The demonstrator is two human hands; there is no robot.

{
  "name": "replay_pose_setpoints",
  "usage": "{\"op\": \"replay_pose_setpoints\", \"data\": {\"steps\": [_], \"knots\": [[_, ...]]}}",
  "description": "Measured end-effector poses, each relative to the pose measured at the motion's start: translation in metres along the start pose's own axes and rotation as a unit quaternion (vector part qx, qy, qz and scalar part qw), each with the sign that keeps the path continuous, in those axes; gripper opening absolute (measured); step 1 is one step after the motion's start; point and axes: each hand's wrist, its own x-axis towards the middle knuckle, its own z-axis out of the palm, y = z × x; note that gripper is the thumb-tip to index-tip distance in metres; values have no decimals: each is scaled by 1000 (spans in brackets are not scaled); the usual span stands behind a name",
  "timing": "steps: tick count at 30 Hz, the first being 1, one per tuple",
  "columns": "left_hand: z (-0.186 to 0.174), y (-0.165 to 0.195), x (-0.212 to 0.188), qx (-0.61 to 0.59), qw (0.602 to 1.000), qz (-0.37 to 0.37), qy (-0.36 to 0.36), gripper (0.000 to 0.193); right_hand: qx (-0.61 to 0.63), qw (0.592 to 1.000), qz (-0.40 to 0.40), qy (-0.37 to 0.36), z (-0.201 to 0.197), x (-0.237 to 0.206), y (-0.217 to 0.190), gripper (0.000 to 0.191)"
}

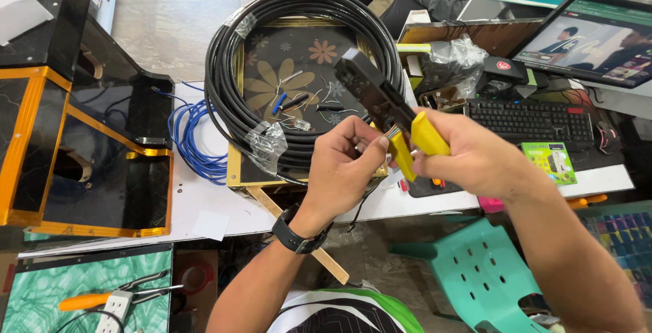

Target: The person handles a coiled black network cable on the work counter, picks up an RJ45 connector, strips the cable end with wire strippers, untwists and arranges the exposed colored wires, trims them, inserts the wires into the connector, and squeezes the connector with yellow-handled crimping pliers.

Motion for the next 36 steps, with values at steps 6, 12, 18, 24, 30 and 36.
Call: {"op": "replay_pose_setpoints", "data": {"steps": [6,12,18,24,30,36], "knots": [[1,0,2,4,1000,3,20,11,-54,997,56,22,6,3,10,21],[2,0,3,0,1000,10,22,12,-100,994,26,41,12,6,11,28],[0,0,4,13,1000,14,18,12,-114,993,4,42,15,6,5,34],[0,5,5,21,999,8,23,14,-170,982,24,73,21,8,4,28],[-11,15,7,-186,979,-80,-18,23,-155,986,5,63,21,11,8,22],[-7,13,8,-84,994,-65,-7,14,-168,984,-6,60,18,13,12,23]]}}
